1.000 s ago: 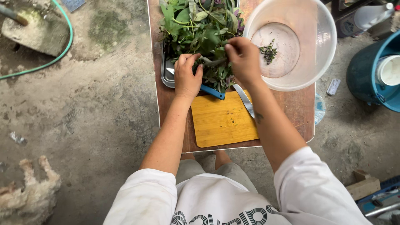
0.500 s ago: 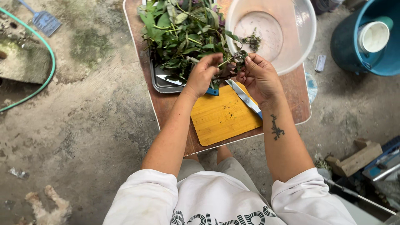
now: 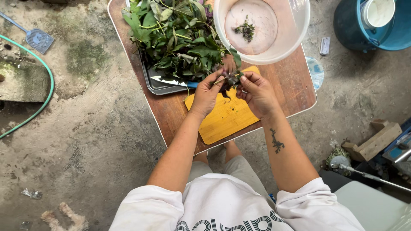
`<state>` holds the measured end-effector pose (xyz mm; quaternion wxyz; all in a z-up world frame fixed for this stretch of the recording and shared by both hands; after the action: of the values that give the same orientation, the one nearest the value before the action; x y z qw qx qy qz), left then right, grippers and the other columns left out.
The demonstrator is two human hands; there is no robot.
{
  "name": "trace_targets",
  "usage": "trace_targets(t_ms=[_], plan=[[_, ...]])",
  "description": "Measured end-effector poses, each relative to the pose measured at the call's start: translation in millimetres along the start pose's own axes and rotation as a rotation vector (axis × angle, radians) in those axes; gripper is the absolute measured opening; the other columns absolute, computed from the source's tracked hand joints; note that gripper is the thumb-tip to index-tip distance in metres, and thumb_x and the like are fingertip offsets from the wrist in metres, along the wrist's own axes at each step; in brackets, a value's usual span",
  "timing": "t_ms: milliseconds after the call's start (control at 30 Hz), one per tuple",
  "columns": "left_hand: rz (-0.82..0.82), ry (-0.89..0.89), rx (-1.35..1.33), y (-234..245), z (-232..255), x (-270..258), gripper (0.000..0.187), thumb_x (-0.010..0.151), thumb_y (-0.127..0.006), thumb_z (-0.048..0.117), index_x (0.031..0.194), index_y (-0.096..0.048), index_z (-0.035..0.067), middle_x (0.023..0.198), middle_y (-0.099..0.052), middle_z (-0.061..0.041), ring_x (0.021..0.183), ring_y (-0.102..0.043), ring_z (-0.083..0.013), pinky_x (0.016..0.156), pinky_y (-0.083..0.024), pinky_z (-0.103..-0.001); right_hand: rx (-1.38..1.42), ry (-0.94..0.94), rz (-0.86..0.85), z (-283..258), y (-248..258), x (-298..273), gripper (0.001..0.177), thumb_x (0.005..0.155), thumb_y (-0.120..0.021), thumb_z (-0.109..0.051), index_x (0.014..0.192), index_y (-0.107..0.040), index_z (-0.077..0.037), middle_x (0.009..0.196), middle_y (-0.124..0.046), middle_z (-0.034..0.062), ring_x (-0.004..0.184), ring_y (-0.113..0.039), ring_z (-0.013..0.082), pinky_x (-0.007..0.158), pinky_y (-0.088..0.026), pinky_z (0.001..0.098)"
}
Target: The person chops a small pile of purple and green leaves on a wooden cutting board using a knife and then places the chopped leaves into a white bucket.
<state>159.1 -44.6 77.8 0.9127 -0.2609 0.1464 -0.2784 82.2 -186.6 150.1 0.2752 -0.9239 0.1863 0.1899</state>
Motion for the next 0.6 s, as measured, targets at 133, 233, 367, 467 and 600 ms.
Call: trace_targets(t_ms=[133, 233, 367, 467, 600], plan=[[0.057, -0.039, 0.167, 7.4, -1.3, -15.9, 0.025, 0.109, -0.061, 0.020, 0.117, -0.075, 0.001, 0.109, -0.056, 0.003, 0.097, -0.058, -0.0086, 0.088, -0.049, -0.024, 0.078, 0.079, 0.017, 13.1, 14.7, -14.0, 0.005, 0.103, -0.060, -0.010, 0.106, -0.064, -0.010, 0.096, -0.068, 0.0009, 0.084, -0.065, 0.0109, 0.072, -0.054, 0.0295], [0.122, -0.012, 0.178, 16.9, -2.1, -22.3, 0.024, 0.105, -0.060, 0.021, 0.108, -0.075, 0.003, 0.109, -0.056, 0.005, 0.097, -0.060, -0.0069, 0.089, -0.050, -0.022, 0.087, 0.148, 0.043, 11.9, 24.7, -19.6, 0.006, 0.102, -0.059, -0.011, 0.107, -0.062, -0.011, 0.102, -0.070, 0.0028, 0.092, -0.068, 0.0137, 0.078, -0.056, 0.0317], [0.179, 0.079, 0.219, 37.7, -14.9, -35.2, 0.022, 0.105, -0.059, 0.019, 0.105, -0.073, 0.003, 0.105, -0.060, 0.004, 0.088, -0.057, -0.0058, 0.078, -0.048, -0.021, -0.105, 0.157, 0.032, 13.9, 22.4, -4.9, 0.008, 0.103, -0.059, -0.010, 0.110, -0.063, -0.008, 0.105, -0.070, 0.0041, 0.097, -0.070, 0.0153, 0.082, -0.057, 0.0320], [0.196, 0.117, 0.259, 46.3, -29.3, -46.7, 0.021, 0.104, -0.057, 0.019, 0.107, -0.072, 0.004, 0.095, -0.064, 0.004, 0.083, -0.058, -0.0055, 0.076, -0.048, -0.021, -0.224, 0.157, -0.036, 14.1, 4.4, 27.8, 0.019, 0.103, -0.059, -0.010, 0.121, -0.063, -0.006, 0.109, -0.070, 0.0032, 0.097, -0.069, 0.0132, 0.082, -0.057, 0.0300], [0.206, 0.196, 0.202, 46.8, -45.9, -64.2, 0.024, 0.104, -0.053, 0.020, 0.109, -0.071, 0.005, 0.087, -0.066, 0.005, 0.078, -0.058, -0.0041, 0.073, -0.048, -0.020, -0.649, 0.186, -0.065, 17.1, -12.9, 57.1, 0.039, 0.099, -0.058, -0.014, 0.139, -0.054, -0.012, 0.116, -0.071, -0.0041, 0.092, -0.066, 0.0074, 0.076, -0.053, 0.0240]])
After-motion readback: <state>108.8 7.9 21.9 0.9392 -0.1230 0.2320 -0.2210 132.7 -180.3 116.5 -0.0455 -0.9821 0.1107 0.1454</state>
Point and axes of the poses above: each hand's wrist, its own x-axis towards the middle knuckle, its own y-axis out of the back of the hand, z = x × y, the point moved 4 cm from there along x, towards the middle knuckle
